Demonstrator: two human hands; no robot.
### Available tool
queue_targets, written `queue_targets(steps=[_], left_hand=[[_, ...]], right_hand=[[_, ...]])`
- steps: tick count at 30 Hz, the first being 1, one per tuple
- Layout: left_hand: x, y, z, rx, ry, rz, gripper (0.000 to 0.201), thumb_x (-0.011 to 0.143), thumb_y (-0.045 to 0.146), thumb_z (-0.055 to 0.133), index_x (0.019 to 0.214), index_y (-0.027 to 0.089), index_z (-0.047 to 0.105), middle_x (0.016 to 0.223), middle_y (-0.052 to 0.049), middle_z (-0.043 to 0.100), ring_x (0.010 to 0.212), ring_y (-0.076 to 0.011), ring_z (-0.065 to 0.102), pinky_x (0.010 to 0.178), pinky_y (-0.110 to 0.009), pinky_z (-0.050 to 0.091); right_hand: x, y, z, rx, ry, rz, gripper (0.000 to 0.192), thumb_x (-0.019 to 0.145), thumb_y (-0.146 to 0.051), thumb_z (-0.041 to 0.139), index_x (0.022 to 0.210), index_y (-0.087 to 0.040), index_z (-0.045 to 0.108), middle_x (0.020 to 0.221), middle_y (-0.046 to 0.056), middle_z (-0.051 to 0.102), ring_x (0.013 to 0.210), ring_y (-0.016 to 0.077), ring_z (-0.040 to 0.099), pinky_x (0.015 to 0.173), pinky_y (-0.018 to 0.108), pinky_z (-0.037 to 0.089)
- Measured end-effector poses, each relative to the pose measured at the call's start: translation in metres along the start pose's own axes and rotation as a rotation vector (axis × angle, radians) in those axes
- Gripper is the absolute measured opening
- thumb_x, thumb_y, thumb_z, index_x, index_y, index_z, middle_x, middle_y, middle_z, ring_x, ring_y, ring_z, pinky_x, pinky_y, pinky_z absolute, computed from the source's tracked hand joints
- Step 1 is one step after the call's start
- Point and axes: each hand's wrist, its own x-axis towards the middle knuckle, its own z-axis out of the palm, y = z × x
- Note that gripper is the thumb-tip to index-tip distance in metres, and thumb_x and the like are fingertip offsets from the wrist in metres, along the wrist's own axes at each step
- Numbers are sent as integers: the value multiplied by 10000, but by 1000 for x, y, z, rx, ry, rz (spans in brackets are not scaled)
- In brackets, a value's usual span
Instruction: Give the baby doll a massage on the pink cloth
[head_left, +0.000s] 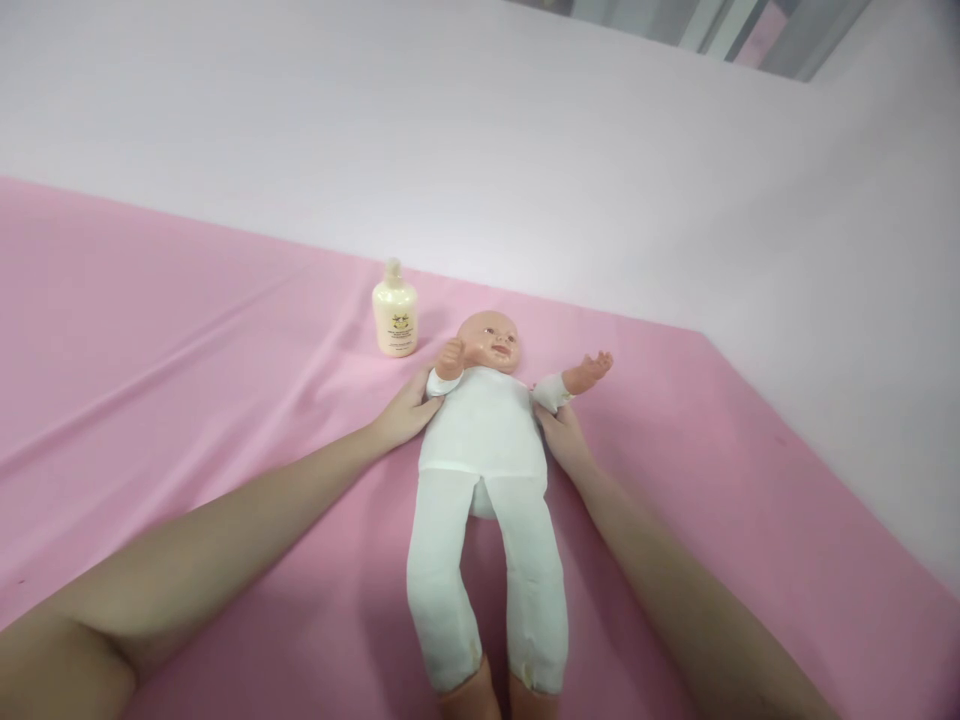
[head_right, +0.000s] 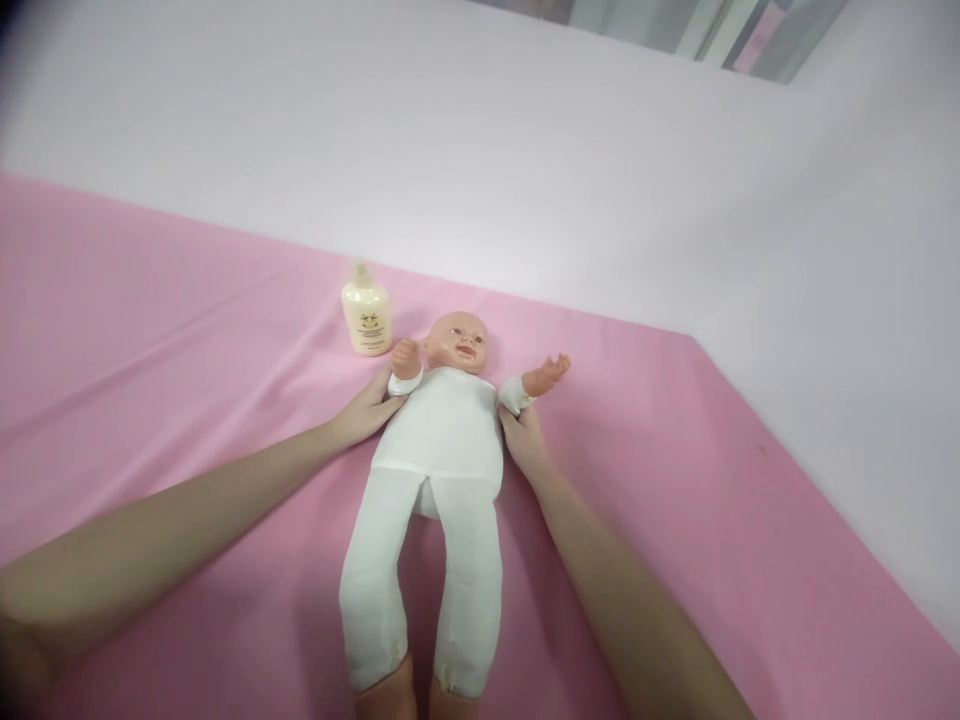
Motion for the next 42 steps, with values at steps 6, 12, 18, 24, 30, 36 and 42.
queue_targets(steps=[6,12,18,24,30,36,42], left_hand=[[0,-2,-1,3,-17,-14,576,989,402,636,1510,205,488,1501,-133,626,1367,-351,616,1168,-529,502],[0,-2,-1,1,-21,-17,552,997,415,632,1495,210,510,1479,-130,642,1338,-359,635,1138,-529,525],[0,-1,-1,-3,-23,-5,609,994,412,646,1540,203,475,1561,-143,592,1435,-371,573,1216,-561,461],[0,2,0,-6,-15,21,618,987,395,643,1551,205,475,1548,-138,614,1423,-370,587,1204,-567,477],[0,3,1,-3,-17,26,614,987,389,643,1548,201,479,1546,-142,612,1424,-373,587,1210,-569,470],[0,-1,1,4,-15,15,609,991,393,641,1541,192,476,1561,-150,599,1441,-375,571,1218,-570,462],[1,0,0,15,-18,41,583,992,377,629,1528,192,493,1537,-139,618,1407,-374,597,1204,-557,480]], right_hand=[[1,2,0,-1,-1,0,467,899,-596,643,1183,-233,715,1204,90,768,1194,332,665,1135,557,493],[-1,-2,0,-10,10,-8,462,918,-585,639,1168,-203,709,1223,116,761,1191,351,670,1119,535,497],[-2,-3,0,-18,20,-20,488,918,-601,642,1194,-204,708,1264,136,758,1225,374,664,1125,537,496],[0,1,0,-23,55,-24,479,911,-590,654,1191,-204,698,1260,134,756,1224,372,658,1125,515,492],[-1,-1,0,-31,36,5,485,914,-600,645,1196,-208,693,1263,128,755,1216,373,655,1100,497,508],[-4,-6,0,-42,32,-12,432,942,-534,613,1179,-183,697,1245,135,753,1209,369,659,1081,479,504],[-5,-11,-1,-37,-2,20,461,913,-595,627,1176,-226,715,1217,104,768,1208,355,674,1112,529,505]])
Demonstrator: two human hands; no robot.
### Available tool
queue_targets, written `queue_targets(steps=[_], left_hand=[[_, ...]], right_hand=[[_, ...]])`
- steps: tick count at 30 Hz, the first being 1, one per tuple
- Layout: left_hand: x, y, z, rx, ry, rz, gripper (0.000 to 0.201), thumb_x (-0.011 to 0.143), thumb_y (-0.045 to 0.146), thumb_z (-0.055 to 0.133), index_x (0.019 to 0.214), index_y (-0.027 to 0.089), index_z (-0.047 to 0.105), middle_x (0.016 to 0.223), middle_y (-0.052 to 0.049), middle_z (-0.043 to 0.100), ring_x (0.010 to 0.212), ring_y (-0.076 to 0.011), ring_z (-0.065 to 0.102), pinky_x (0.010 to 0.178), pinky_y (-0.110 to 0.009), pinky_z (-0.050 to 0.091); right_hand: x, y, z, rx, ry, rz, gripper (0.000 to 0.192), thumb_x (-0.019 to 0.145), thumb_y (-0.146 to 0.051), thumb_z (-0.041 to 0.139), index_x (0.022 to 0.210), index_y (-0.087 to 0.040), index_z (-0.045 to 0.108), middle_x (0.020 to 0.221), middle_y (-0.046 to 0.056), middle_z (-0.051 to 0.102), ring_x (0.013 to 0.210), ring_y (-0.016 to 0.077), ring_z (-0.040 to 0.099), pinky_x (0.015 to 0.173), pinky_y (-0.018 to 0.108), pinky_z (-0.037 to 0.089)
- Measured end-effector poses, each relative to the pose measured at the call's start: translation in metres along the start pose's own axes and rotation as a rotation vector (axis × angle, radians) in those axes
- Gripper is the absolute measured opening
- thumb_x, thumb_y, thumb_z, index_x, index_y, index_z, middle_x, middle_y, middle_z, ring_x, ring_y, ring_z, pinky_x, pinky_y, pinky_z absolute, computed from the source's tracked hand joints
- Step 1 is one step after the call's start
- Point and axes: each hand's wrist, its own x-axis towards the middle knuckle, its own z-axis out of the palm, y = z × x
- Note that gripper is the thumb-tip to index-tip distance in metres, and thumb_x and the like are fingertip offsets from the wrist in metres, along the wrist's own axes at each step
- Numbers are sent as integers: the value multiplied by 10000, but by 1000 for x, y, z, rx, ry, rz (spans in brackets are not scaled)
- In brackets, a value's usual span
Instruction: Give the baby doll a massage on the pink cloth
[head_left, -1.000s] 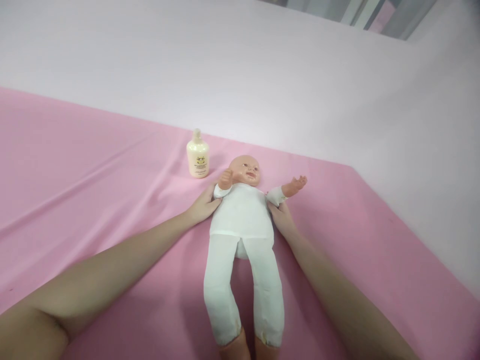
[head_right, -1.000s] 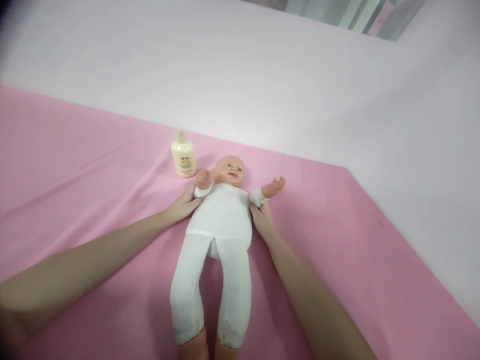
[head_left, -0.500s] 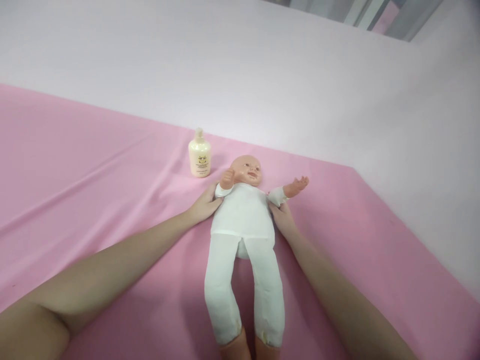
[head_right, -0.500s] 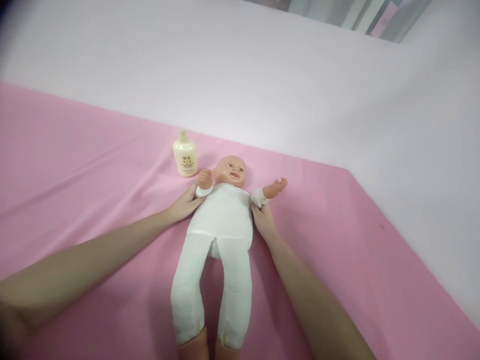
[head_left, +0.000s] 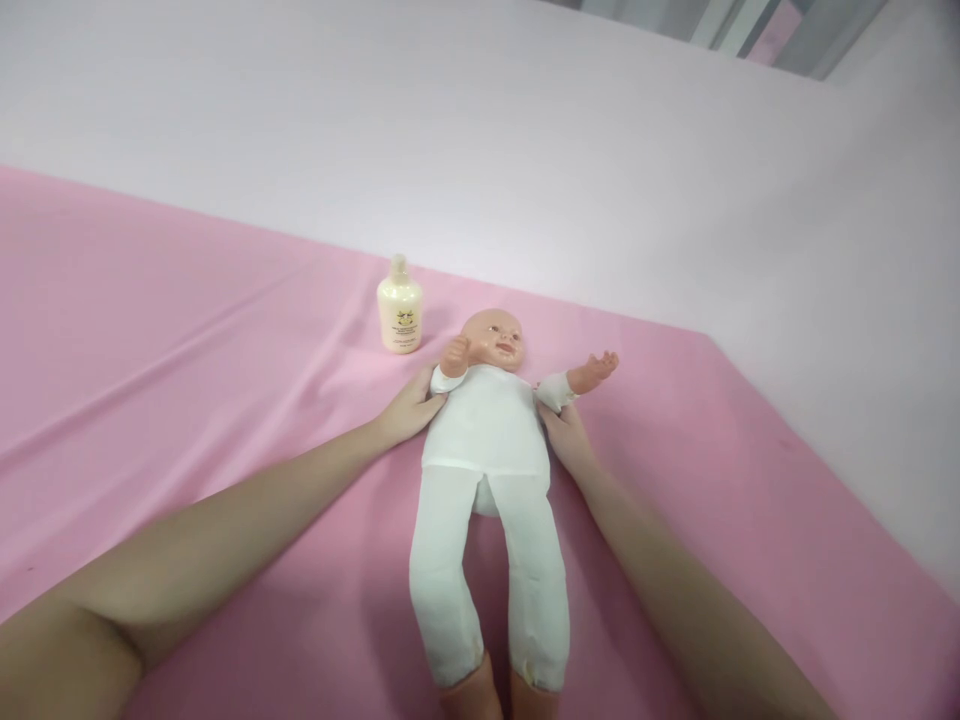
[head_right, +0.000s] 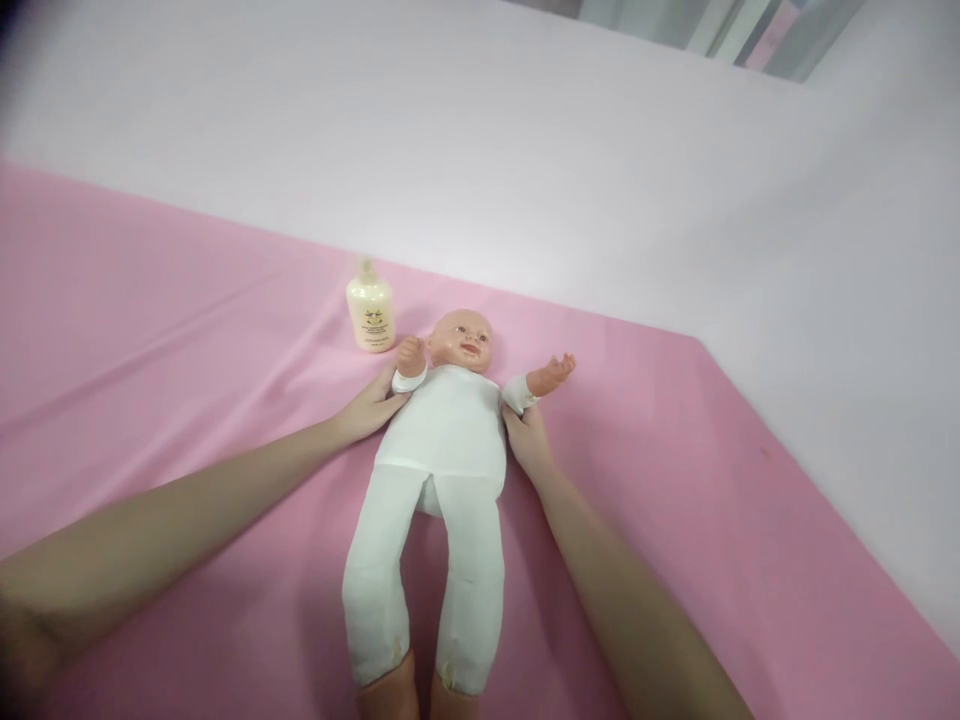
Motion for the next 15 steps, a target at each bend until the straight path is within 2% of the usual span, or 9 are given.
queue_targets(steps=[9,12,15], left_hand=[[1,8,1,4,-5,-32,573,967,379,632,1484,159,519,1487,-159,644,1352,-380,627,1173,-567,498],[2,8,0,9,-6,-14,594,959,389,642,1493,162,513,1519,-164,623,1372,-385,612,1183,-572,487],[2,7,0,19,-6,-9,604,968,386,638,1513,163,502,1553,-166,599,1400,-384,592,1206,-573,466]], right_hand=[[3,6,1,38,45,-43,424,901,-565,648,1162,-235,707,1219,116,768,1244,396,677,1145,582,501],[4,7,0,14,42,-40,435,903,-578,658,1174,-242,715,1216,122,769,1258,429,669,1135,606,504],[5,8,0,8,39,-33,464,907,-588,652,1202,-235,711,1238,128,761,1261,422,671,1131,588,513]])
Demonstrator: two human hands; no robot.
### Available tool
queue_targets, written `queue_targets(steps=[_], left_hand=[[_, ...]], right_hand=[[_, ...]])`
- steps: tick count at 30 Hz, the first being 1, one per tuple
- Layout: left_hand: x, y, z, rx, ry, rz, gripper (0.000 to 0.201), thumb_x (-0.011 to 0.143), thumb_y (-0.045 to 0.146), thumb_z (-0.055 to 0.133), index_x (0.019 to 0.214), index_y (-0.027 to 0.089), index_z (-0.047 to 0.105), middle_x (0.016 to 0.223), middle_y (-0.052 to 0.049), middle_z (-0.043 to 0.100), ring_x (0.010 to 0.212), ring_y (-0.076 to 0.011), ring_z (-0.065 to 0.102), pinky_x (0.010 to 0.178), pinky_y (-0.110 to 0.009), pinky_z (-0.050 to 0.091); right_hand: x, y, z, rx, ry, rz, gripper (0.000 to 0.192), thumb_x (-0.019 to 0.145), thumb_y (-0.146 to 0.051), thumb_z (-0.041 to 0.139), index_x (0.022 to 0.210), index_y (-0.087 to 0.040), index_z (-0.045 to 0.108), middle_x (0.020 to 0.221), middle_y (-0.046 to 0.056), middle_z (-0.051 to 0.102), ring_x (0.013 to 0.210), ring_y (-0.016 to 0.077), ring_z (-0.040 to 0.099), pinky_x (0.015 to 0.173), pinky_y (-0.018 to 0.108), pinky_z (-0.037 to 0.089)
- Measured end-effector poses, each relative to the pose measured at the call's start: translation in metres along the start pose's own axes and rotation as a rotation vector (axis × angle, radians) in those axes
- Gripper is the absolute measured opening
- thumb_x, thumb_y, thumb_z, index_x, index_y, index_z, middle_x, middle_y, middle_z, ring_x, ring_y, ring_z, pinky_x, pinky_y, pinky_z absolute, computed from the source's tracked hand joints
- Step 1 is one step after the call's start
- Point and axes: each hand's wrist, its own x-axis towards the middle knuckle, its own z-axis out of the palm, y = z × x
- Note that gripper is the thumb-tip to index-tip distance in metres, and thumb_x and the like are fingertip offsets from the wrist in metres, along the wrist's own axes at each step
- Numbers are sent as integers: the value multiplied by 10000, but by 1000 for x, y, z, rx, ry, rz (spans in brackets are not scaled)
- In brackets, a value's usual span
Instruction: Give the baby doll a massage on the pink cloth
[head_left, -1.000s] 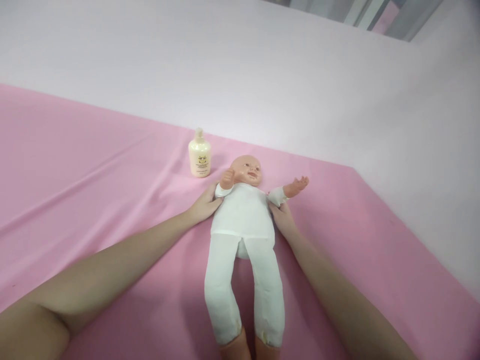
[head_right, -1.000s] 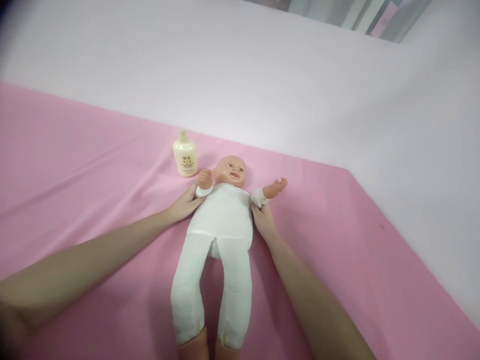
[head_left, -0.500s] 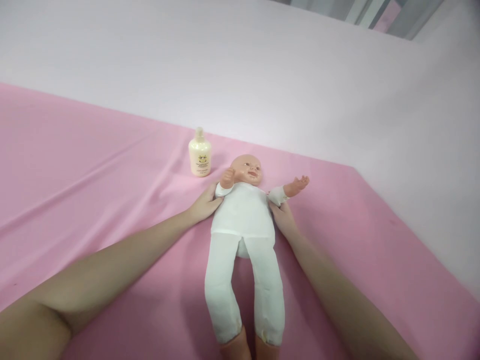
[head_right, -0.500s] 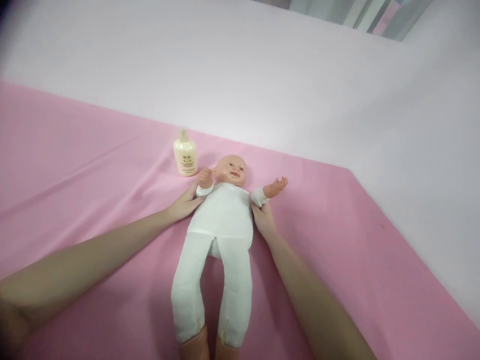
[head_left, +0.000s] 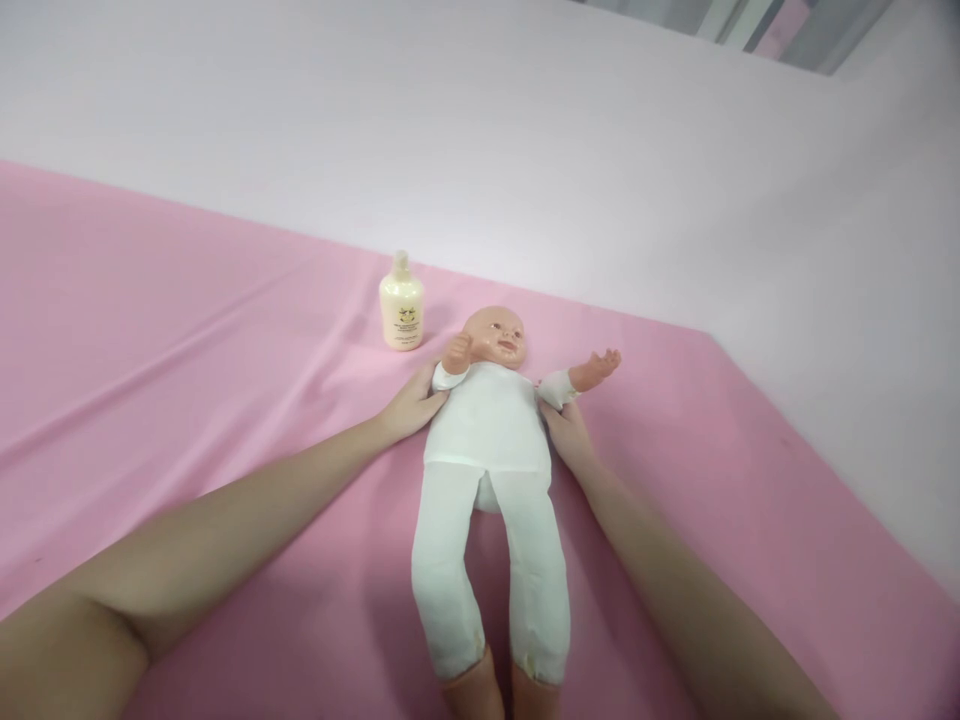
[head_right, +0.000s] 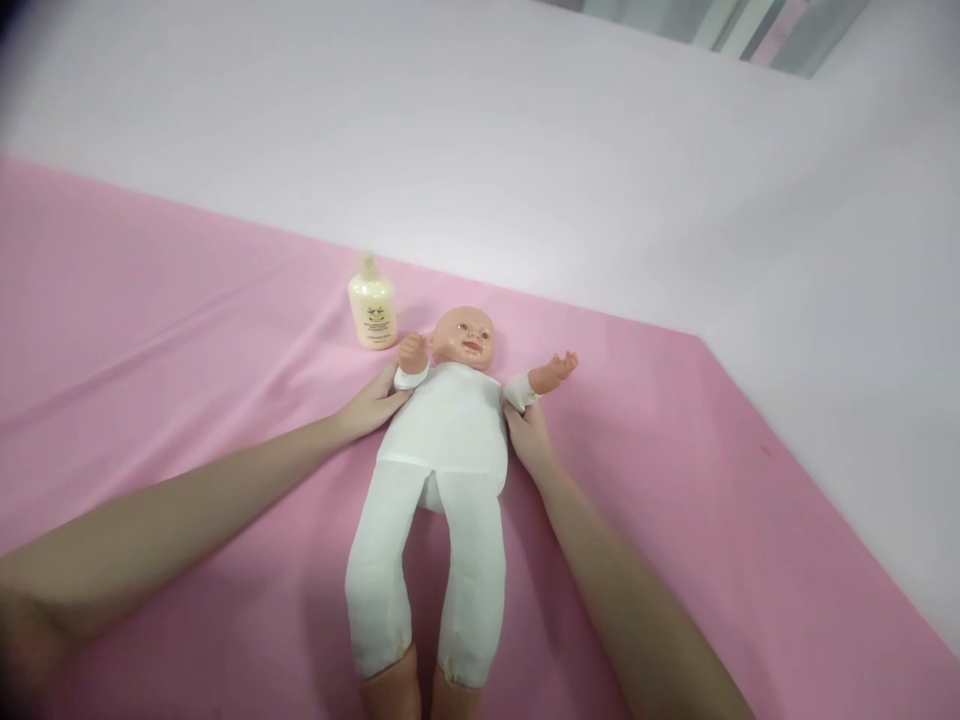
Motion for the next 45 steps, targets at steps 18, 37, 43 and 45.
queue_targets(steps=[18,37,43,45], left_hand=[[0,0,1,-3,1,-6,597,972,387,645,1510,172,502,1544,-156,607,1399,-376,593,1199,-567,475],[-1,-1,1,-23,5,-13,564,969,363,632,1491,181,521,1485,-140,649,1349,-363,629,1172,-553,505],[-1,-1,1,-29,8,7,572,981,351,628,1516,190,508,1523,-133,629,1392,-356,607,1205,-543,483],[-1,-2,1,-27,6,-7,572,987,355,624,1518,183,502,1526,-139,626,1395,-358,606,1208,-547,481]], right_hand=[[-3,-3,0,-11,13,-6,440,897,-614,664,1165,-270,722,1229,102,779,1237,405,685,1113,596,545],[-3,-4,1,-5,6,-7,369,923,-530,636,1108,-217,697,1158,122,767,1174,368,670,1064,490,536],[-3,-5,0,1,-6,-5,330,929,-493,639,1093,-211,691,1151,110,774,1138,342,666,1032,456,535],[-3,-6,0,0,-12,7,337,933,-493,632,1100,-206,689,1154,116,769,1147,345,664,1039,464,528]])
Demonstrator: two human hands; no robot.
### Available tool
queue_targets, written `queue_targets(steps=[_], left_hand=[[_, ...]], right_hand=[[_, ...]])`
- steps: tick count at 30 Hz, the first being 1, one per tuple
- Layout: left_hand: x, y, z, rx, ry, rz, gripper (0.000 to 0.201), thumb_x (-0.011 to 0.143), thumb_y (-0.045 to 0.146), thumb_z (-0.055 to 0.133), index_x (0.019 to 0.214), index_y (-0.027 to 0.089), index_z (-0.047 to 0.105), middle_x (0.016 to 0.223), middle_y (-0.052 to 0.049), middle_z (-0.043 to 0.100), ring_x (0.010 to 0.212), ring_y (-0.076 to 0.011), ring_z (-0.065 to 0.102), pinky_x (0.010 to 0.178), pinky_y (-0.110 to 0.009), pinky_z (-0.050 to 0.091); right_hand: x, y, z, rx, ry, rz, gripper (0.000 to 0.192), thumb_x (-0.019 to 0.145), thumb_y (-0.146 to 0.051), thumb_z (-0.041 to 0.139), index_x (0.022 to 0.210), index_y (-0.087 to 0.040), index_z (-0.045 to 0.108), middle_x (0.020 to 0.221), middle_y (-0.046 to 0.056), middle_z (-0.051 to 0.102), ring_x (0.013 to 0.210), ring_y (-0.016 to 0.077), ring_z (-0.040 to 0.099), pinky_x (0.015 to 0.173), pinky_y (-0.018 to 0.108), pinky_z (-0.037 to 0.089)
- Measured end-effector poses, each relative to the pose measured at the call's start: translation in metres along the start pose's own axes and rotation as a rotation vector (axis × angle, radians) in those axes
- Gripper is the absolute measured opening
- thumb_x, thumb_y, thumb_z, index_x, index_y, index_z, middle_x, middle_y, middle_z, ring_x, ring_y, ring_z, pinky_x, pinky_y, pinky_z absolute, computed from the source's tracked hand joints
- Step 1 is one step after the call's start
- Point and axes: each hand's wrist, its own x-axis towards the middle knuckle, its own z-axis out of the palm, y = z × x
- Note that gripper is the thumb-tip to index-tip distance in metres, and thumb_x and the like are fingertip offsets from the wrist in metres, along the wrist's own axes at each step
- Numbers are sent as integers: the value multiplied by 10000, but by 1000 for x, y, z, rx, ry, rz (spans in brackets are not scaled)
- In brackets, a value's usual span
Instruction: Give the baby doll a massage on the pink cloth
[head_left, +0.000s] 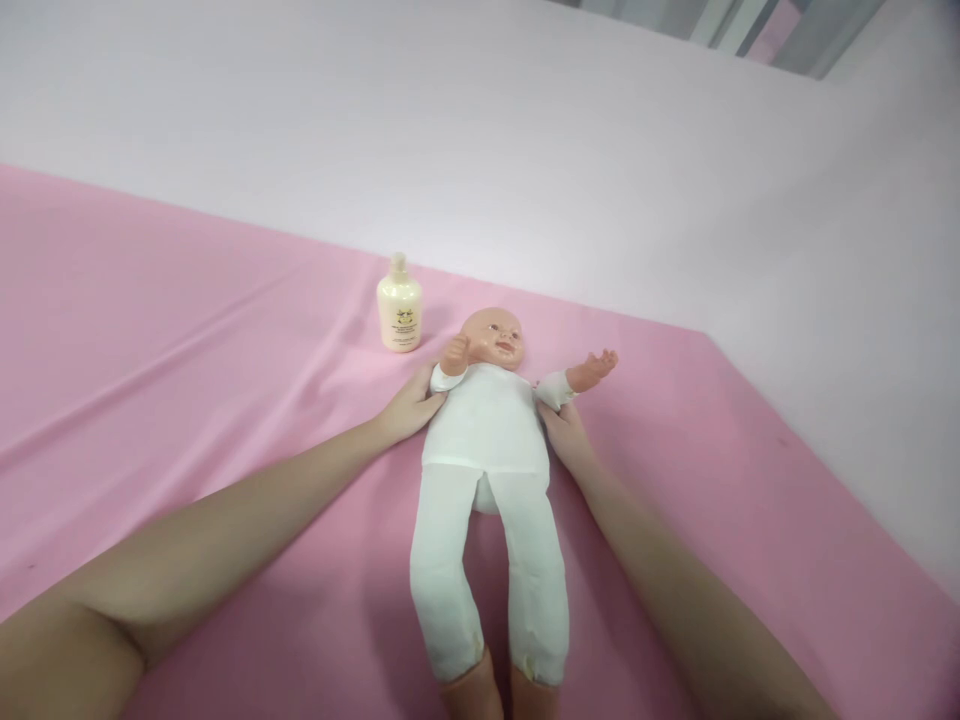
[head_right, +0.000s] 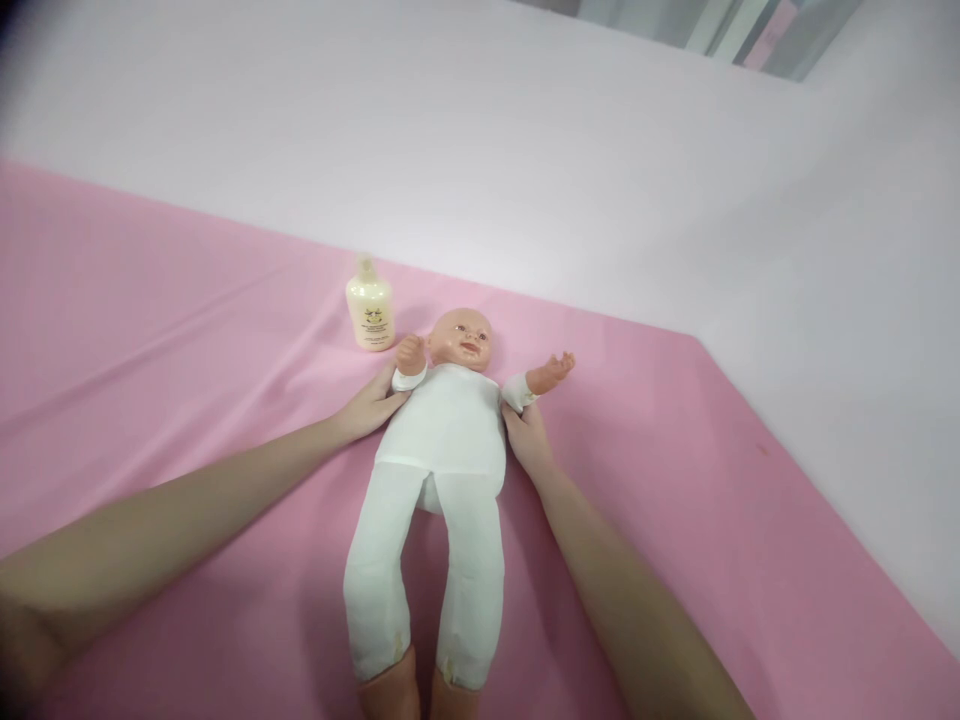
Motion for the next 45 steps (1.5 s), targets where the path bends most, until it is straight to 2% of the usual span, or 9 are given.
queue_targets(steps=[5,10,16,26,37,45], left_hand=[[0,-1,0,7,2,-14,584,987,363,630,1527,188,493,1524,-139,627,1397,-360,602,1206,-557,478],[0,-2,-1,9,-8,16,574,995,367,625,1527,191,500,1533,-136,624,1408,-359,598,1214,-551,476],[1,-5,-1,14,-9,46,587,1000,385,628,1542,207,491,1541,-126,620,1412,-355,597,1221,-549,473],[1,-12,-1,-10,7,17,636,993,395,653,1568,202,462,1565,-147,599,1452,-364,565,1235,-573,444],[0,-12,-1,-18,-5,-11,616,1001,398,649,1562,224,466,1562,-129,598,1436,-363,571,1221,-565,457],[0,-10,-1,-17,0,-24,600,1000,415,647,1544,223,484,1531,-128,618,1402,-359,599,1203,-548,476]], right_hand=[[0,-2,0,1,-4,10,376,936,-502,623,1131,-188,689,1181,124,758,1155,332,657,1060,480,517],[0,-1,0,13,-3,0,360,936,-511,632,1098,-197,698,1149,122,773,1143,341,660,1018,455,531],[1,3,0,5,3,8,377,922,-522,640,1119,-205,693,1170,114,767,1143,341,665,1042,453,524],[1,2,0,7,-2,-7,384,917,-542,649,1096,-207,706,1158,116,772,1132,346,672,1034,470,533],[2,5,0,-10,-14,-3,483,911,-599,628,1180,-204,699,1238,115,758,1199,337,665,1134,541,484],[3,6,0,20,-4,-21,427,923,-545,650,1156,-193,707,1234,132,764,1205,362,664,1097,497,496]])
